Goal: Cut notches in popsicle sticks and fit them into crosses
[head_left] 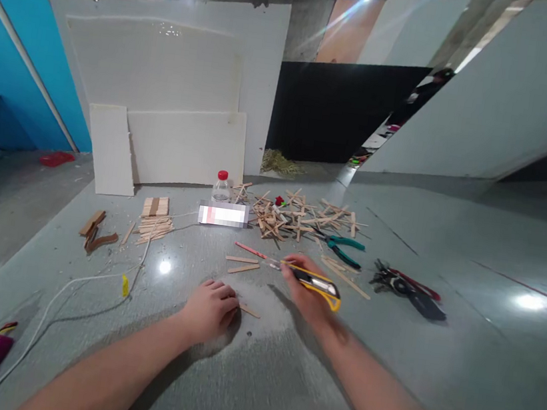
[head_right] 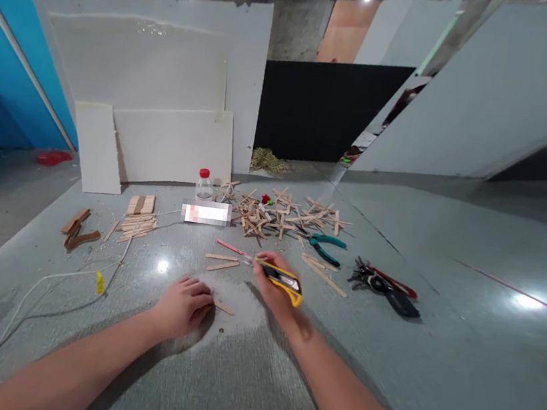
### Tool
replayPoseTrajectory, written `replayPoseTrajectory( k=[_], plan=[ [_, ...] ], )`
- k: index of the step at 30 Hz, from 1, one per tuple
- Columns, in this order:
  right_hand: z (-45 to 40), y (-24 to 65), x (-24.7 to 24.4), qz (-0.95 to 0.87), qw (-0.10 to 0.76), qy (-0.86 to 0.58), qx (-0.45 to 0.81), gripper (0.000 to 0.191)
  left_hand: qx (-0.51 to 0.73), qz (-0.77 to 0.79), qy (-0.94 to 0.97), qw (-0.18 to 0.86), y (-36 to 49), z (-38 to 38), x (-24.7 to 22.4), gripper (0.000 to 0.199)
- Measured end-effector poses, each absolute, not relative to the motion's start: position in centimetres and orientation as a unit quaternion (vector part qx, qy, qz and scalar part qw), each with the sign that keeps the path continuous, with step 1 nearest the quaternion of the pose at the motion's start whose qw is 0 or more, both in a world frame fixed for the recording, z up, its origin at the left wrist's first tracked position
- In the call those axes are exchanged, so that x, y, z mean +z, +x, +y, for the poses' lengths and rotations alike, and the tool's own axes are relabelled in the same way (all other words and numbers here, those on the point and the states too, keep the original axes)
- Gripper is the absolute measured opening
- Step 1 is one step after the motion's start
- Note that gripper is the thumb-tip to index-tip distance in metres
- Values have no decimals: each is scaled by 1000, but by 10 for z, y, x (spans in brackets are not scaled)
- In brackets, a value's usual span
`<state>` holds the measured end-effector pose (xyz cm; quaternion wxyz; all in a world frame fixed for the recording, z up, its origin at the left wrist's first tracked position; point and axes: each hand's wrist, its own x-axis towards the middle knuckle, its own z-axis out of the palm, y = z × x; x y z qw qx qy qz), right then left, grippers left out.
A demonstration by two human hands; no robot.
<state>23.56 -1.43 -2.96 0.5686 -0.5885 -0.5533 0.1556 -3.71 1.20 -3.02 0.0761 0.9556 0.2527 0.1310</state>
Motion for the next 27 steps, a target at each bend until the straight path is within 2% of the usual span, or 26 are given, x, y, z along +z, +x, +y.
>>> replayPoseTrajectory(
  k=[5, 10, 14, 27],
  plan=[
    [14, 222, -55, -556, 551, -552, 288, 25, 129, 257, 956, 58, -29, 6, -27, 9],
    [28, 240, -80, -480, 574, -549, 373, 28, 127, 246, 959, 54, -26, -2, -25, 11],
    [22, 249, -74, -443, 576, -532, 435, 29, 129, 237, 961, 56, -27, -8, -20, 13],
    [15, 229, -46, -422, 581, -530, 451, 28, 152, 229, 961, 39, -34, -14, -20, 16]
  ],
)
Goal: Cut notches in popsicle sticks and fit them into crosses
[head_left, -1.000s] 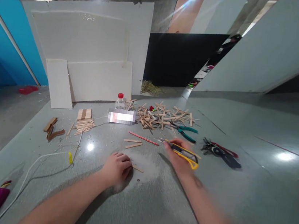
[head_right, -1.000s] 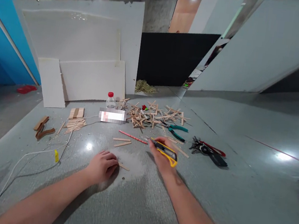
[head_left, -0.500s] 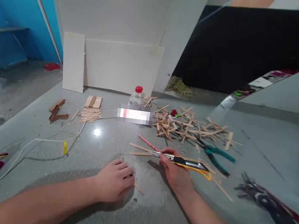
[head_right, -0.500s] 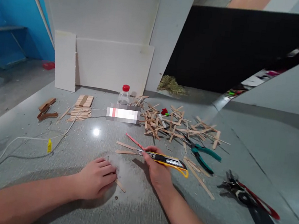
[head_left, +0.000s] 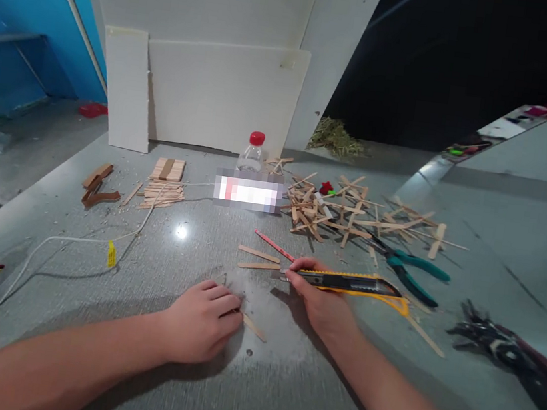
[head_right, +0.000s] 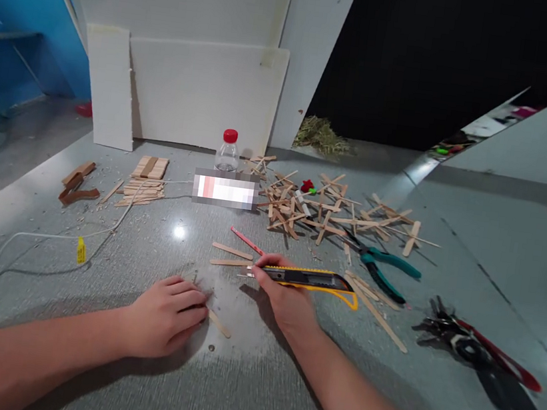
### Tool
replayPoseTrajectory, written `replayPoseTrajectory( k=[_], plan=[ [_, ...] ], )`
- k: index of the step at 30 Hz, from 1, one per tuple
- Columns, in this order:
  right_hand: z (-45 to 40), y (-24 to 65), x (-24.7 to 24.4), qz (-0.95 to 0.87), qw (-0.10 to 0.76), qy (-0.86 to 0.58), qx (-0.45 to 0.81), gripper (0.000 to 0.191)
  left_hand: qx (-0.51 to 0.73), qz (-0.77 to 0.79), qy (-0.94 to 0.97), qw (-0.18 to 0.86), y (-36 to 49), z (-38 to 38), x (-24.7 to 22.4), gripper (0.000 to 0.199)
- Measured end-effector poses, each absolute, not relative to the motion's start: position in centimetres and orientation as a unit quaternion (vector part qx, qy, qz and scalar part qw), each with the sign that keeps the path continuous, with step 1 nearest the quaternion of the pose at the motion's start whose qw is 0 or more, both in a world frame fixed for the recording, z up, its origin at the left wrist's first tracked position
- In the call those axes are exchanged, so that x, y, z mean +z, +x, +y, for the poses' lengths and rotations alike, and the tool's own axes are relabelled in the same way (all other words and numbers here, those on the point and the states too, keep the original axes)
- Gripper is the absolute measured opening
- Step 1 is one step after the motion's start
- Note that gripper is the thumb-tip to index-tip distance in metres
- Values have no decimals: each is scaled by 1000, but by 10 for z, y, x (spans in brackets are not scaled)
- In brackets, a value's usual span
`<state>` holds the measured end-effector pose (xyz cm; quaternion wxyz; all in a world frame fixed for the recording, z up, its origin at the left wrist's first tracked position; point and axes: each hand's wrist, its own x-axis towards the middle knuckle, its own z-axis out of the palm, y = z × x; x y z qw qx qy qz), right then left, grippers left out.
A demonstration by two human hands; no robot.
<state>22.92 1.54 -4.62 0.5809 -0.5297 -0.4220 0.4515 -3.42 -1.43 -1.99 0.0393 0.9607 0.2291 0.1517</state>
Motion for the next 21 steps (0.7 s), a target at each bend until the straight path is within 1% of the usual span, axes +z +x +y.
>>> replayPoseTrajectory(
  k=[7, 16, 21],
  plan=[
    [12, 225, -38, -443, 548, -538, 462, 25, 167, 223, 960, 31, -33, -14, -18, 17],
    [7, 226, -32, -500, 498, -565, 428, 23, 217, 235, 947, 24, -30, -12, -15, 16],
    [0, 228, -32, -540, 461, -571, 411, 17, 243, 230, 942, 3, -29, -12, -18, 20]
  ],
)
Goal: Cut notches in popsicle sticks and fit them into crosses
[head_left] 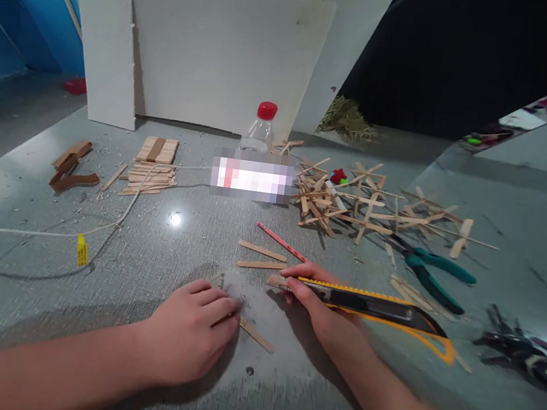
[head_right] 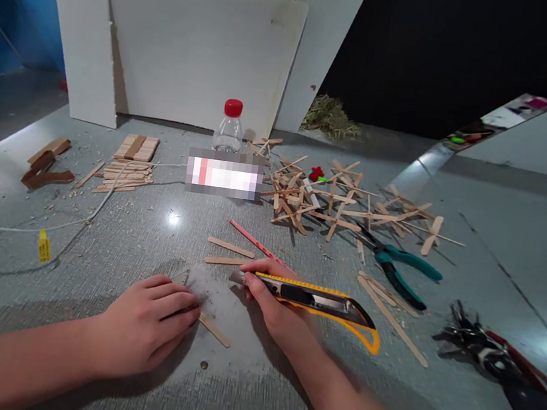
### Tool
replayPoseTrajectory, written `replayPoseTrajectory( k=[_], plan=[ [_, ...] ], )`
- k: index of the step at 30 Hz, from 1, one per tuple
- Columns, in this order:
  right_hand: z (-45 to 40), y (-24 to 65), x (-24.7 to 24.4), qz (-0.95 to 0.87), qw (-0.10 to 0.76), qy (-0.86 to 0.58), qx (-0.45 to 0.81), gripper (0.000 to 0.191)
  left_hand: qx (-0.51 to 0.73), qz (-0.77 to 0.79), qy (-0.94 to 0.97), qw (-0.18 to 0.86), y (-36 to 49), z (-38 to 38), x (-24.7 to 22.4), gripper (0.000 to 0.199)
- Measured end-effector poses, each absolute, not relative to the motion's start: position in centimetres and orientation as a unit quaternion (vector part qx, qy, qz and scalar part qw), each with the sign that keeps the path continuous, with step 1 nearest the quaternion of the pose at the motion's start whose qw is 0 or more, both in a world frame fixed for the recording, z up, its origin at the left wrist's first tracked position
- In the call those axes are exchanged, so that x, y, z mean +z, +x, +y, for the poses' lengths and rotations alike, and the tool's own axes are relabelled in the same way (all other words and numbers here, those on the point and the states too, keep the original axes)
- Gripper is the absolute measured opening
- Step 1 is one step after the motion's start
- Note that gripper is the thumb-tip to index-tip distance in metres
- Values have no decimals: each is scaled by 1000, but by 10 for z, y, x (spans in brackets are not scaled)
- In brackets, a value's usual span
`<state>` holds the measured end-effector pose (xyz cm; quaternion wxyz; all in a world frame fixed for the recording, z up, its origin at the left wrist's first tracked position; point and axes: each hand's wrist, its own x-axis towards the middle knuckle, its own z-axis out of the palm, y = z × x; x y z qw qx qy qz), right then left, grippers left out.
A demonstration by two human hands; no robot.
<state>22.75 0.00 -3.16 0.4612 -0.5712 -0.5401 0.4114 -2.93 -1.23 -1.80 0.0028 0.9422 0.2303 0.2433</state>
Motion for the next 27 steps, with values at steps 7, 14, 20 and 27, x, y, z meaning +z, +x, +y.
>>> replayPoseTrajectory(
  k=[7, 14, 20, 27],
  plan=[
    [-8, 227, -26, -641, 381, -563, 358, 21, 216, 234, 947, -47, -33, -11, -16, 22],
    [-15, 222, -28, -671, 366, -538, 357, 24, 239, 213, 944, -81, -29, -17, -13, 18],
    [-17, 220, -19, -690, 342, -558, 308, 27, 231, 221, 946, -47, -24, -21, -13, 17],
    [-22, 218, -19, -721, 347, -537, 267, 17, 218, 266, 939, -14, -24, -15, -20, 34]
  ],
)
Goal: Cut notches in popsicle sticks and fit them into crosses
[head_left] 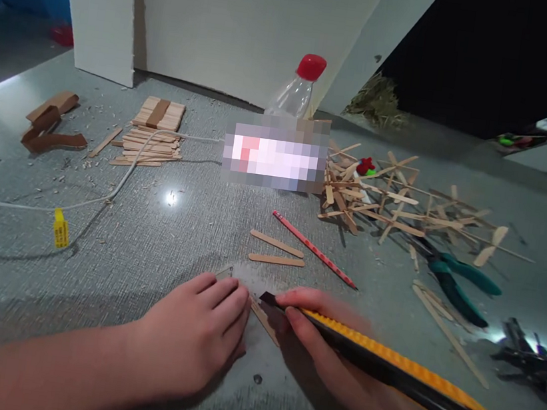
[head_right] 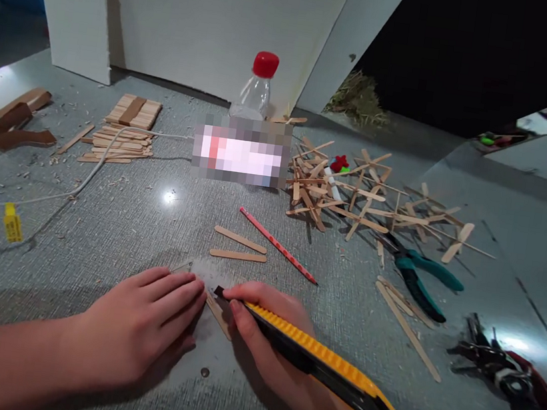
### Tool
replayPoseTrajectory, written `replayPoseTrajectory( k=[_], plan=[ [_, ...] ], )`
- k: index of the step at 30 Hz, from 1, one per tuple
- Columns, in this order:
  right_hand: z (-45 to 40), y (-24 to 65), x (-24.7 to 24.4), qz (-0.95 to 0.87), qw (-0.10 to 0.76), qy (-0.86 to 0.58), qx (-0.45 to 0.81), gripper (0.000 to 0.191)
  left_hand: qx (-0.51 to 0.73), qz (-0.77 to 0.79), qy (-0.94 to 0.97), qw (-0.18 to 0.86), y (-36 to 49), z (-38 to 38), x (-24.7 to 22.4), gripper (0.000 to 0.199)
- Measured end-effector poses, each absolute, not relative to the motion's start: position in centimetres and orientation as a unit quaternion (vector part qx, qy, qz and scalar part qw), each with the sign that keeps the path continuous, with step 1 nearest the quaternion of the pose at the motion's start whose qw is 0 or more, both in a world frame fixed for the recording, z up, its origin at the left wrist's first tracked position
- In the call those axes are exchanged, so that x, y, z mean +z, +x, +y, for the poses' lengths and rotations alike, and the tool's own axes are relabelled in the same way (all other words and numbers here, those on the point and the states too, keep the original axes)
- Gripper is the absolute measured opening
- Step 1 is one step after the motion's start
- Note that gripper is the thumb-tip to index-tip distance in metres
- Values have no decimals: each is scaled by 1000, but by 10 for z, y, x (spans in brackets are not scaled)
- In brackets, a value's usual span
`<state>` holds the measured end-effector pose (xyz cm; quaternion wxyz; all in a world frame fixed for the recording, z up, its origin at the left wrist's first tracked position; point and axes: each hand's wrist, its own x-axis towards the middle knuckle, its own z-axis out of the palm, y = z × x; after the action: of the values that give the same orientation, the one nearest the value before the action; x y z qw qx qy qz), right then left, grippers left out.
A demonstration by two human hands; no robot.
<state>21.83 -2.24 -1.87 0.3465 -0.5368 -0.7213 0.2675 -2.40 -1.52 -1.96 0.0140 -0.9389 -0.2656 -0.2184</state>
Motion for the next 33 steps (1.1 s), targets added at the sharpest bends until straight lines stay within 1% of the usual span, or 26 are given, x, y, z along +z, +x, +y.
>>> replayPoseTrajectory(
  k=[3, 9, 12, 20, 25, 33],
  plan=[
    [-25, 215, -17, -729, 345, -533, 256, 16, -220, -278, -935, -9, -24, -14, -20, 36],
    [-27, 209, -10, -742, 370, -493, 263, 14, -202, -282, -938, -29, -25, -15, -17, 39],
    [-26, 209, -11, -742, 373, -494, 256, 13, -204, -285, -936, -30, -25, -15, -16, 38],
    [-26, 212, -16, -748, 372, -467, 290, 14, -211, -284, -935, -34, -24, -15, -19, 38],
    [-27, 213, -16, -747, 358, -468, 309, 13, -209, -284, -935, -42, -23, -16, -19, 38],
    [-23, 210, -13, -753, 360, -460, 304, 13, -208, -285, -935, -29, -22, -14, -16, 38]
  ],
)
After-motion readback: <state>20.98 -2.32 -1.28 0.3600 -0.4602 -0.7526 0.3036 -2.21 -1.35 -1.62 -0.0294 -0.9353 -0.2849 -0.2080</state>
